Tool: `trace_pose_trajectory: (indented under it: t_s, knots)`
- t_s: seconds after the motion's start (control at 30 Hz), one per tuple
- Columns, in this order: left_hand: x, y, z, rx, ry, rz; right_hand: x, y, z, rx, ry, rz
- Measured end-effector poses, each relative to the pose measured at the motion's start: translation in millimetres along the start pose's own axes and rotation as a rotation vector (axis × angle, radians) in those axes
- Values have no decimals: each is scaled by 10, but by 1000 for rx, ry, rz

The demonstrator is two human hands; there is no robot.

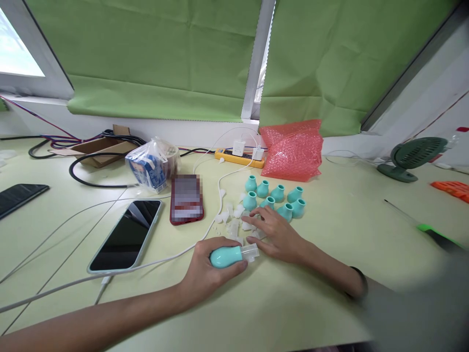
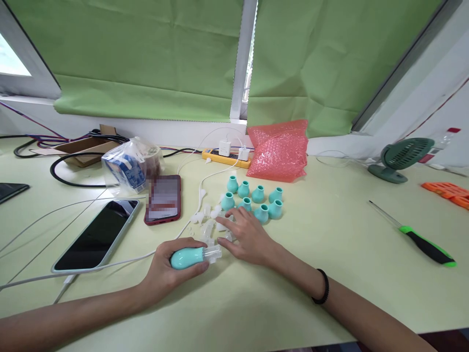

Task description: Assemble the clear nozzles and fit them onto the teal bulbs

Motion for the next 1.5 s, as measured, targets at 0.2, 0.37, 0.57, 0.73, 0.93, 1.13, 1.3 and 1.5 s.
trace_pose_trajectory:
  t_s: [0.2,0.37,0.57,0.73,0.93,1.13,1.3,1.5]
  knots:
    - [15,8,-2,22,13,-10,-169,19,1,-32,69,-36]
    - [48,1,23,19,43,-37,287,17,-70,13,405,262]
    - [55,-46,48,85,31,-97,495,10,-72,27,242,763]
    - [30,-21,37,44,-2,-101,403,-9,-72,42,194,758]
    - [22,11,19,-17,-9,-47,414,-72,-63,75,167,710]
    - [3,60,-10,-79,-6,25,389,-144,-84,121,79,649]
    - [-18,45,-12,-89,-14,32,357,-172,-88,159,53,657]
    - [-21,62,-11,-114,-20,22,298,-98,-43,93,61,767]
Point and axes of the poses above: each hand's wrist, its own z-axis towards the middle knuckle, its own x-axis out of the back of the hand, y = z × x, the point moved 8 cm from there along z, towards the middle knuckle, and after that the axes turned 5 degrees about x, right-handed, at the moved point
